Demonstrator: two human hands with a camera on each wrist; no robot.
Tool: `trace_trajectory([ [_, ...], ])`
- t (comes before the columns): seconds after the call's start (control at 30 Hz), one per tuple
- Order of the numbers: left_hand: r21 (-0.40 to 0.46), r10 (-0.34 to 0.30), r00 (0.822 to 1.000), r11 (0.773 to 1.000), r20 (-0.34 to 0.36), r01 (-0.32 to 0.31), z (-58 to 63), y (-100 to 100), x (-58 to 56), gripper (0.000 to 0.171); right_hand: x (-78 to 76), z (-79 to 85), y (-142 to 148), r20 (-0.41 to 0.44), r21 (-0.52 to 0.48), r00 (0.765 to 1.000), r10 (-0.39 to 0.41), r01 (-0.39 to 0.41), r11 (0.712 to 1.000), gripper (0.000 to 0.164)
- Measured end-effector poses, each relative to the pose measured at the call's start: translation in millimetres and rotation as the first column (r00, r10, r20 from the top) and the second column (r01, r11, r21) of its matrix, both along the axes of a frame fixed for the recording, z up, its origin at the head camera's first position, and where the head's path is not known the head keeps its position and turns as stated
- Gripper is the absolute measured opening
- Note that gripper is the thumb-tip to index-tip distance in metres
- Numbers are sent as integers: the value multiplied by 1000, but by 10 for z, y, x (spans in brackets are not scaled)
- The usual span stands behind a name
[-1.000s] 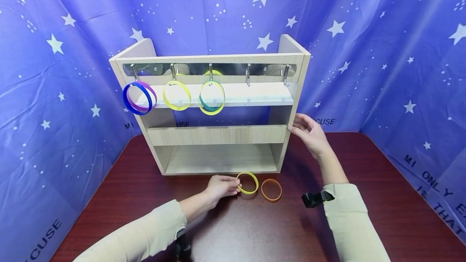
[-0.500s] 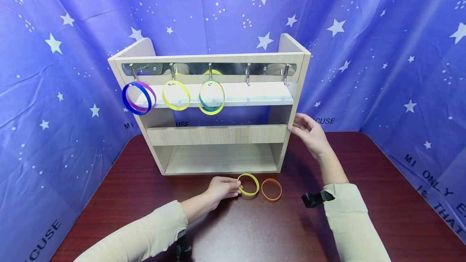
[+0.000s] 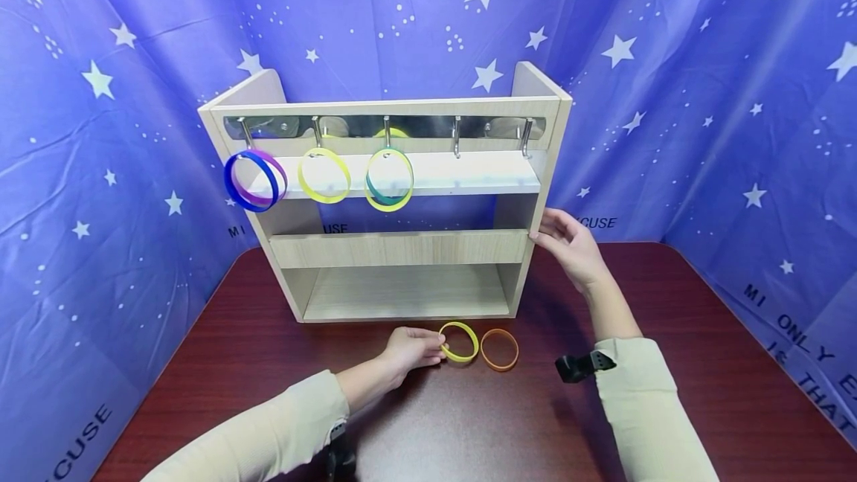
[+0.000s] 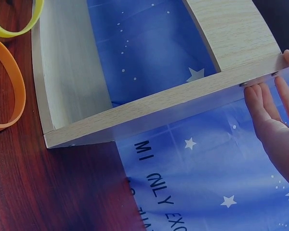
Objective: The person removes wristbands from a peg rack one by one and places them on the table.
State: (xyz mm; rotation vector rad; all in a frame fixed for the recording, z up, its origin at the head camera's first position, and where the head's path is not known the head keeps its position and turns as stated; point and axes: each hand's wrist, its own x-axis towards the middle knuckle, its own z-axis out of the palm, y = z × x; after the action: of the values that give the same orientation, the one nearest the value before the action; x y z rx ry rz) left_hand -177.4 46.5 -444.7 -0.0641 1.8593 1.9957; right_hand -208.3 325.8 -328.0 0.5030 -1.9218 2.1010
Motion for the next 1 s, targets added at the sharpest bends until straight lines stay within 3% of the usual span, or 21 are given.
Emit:
trace_trajectory([
  [0.67, -47, -47, 999, 998, -14, 46, -49, 55, 11, 14, 4, -11, 12, 4, -26, 1000, 9, -9, 1000, 38],
  [1.0, -106, -79, 997, 991, 20, 81, 25, 21, 11, 17, 2, -8, 10, 10, 2, 1000, -15, 15, 1000, 37],
])
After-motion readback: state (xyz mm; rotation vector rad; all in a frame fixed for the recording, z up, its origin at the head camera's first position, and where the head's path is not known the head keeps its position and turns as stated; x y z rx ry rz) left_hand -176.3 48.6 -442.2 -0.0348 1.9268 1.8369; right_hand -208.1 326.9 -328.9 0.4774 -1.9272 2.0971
